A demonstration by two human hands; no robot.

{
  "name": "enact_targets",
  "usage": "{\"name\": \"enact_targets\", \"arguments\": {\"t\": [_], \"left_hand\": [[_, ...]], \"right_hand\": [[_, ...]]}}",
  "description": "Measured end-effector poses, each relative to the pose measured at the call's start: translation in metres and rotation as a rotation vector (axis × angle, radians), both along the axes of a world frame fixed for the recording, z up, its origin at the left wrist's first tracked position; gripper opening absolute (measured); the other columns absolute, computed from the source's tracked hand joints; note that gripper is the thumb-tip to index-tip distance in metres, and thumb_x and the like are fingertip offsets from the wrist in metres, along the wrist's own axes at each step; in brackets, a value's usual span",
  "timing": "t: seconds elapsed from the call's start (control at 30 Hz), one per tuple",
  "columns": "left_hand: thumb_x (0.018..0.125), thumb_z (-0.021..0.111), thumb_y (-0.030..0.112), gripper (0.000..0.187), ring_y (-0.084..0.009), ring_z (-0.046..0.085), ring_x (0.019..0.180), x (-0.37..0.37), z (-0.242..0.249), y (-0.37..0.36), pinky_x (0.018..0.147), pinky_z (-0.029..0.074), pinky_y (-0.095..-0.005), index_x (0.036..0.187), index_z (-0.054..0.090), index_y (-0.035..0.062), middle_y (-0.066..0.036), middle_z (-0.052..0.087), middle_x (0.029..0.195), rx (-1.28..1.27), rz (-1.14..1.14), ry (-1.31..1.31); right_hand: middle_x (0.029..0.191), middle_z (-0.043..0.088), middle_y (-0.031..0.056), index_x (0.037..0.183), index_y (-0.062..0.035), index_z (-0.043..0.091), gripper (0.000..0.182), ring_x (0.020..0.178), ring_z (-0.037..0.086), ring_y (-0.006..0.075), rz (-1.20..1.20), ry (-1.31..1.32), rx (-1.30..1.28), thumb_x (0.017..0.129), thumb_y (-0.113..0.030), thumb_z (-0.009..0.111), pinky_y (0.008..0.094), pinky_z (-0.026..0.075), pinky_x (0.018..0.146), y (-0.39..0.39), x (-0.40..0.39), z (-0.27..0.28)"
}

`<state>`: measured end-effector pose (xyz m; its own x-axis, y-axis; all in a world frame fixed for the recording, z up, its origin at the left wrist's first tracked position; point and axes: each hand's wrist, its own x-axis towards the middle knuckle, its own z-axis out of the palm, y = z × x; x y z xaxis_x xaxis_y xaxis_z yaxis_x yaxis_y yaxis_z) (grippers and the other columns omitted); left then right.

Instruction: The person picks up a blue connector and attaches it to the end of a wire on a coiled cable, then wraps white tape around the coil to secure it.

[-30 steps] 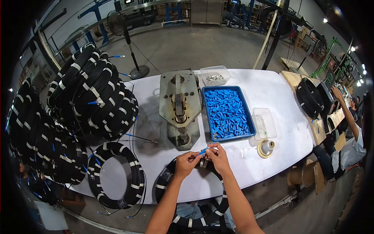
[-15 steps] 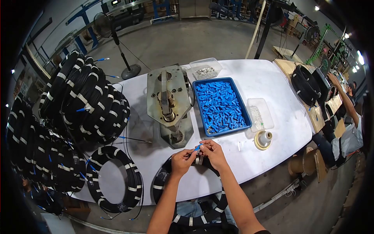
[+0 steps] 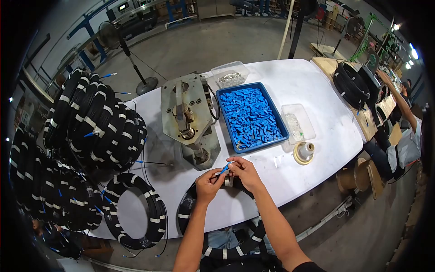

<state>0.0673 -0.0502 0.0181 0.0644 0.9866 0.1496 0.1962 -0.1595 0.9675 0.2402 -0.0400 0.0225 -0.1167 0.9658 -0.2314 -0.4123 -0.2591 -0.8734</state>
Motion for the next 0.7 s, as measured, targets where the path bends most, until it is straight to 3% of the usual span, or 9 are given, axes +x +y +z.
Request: {"name": "enact_targets", "arguments": {"t": [0.13,0.7], "left_hand": [[0.087,0.072,0.0,0.012,0.0023,0.039,0.057,0.003,-0.005,0.0012,0.05,0.027,-0.0162,0.098,0.073,-0.0045,0.009,0.056,0.066,0.057,0.037,-0.096],[0.087,0.072,0.0,0.011,0.0018,0.046,0.06,0.0005,-0.0108,0.0025,0.051,0.034,-0.0153,0.097,0.074,-0.0053,0.005,0.063,0.071,0.015,0.006,-0.184]], "right_hand": [[0.087,0.063,0.0011,0.114,-0.0006,0.061,0.022,0.079,0.057,0.0088,0.049,-0.056,0.032,0.096,-0.012,0.064,0.0239,0.048,0.073,0.0028,0.0009,-0.0077],[0.087,0.062,-0.0009,0.103,-0.0036,0.065,0.013,0.078,0.055,0.0072,0.116,-0.049,0.01,0.098,-0.015,0.063,0.0226,0.047,0.073,0.0053,0.001,-0.0064]]}}
